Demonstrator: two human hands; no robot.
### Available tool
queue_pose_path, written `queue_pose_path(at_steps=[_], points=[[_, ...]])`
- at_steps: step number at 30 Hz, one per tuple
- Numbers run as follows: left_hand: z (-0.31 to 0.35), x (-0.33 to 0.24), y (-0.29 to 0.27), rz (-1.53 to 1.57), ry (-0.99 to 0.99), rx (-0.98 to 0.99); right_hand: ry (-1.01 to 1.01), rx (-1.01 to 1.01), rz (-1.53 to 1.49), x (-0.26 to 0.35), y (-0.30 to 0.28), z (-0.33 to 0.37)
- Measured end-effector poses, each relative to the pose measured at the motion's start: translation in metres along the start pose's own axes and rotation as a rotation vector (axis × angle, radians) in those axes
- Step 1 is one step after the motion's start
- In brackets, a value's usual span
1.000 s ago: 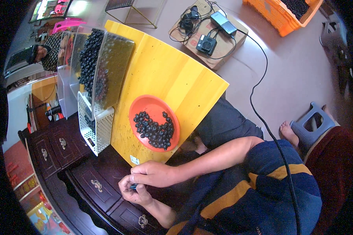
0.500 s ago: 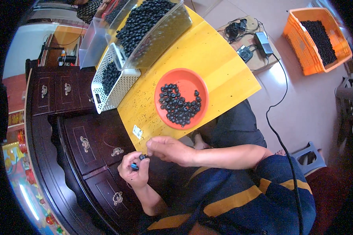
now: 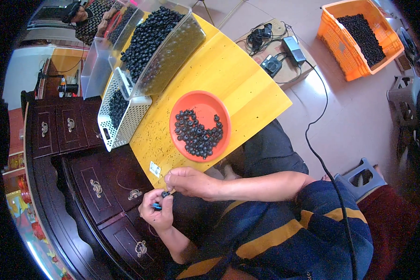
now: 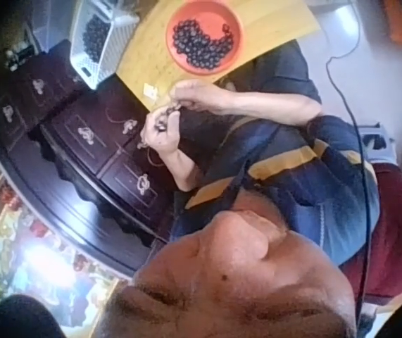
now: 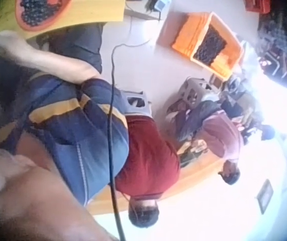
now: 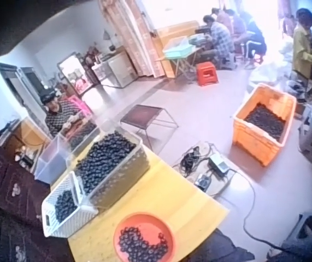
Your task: The person sorts through a pile of small black berries by hand, removing stems and cleaning them before placing them into a red bowl.
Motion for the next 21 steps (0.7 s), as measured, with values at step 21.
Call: queue_pose_path(at_steps=[21], points=[[-0.061, 0.030, -0.014, -0.115, -0.253, 0.388, 0.157, -0.123, -0.243, -0.010, -0.026, 0.002]])
Point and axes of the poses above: each hand's wrist, its own z-axis away from the middle knuckle, its own y-axis out of the palm, x = y × z, the point moved 5 cm from there along -z, towards the middle knuckle, and after that the axes turned 11 degrees about z, right-handed, at the moved point
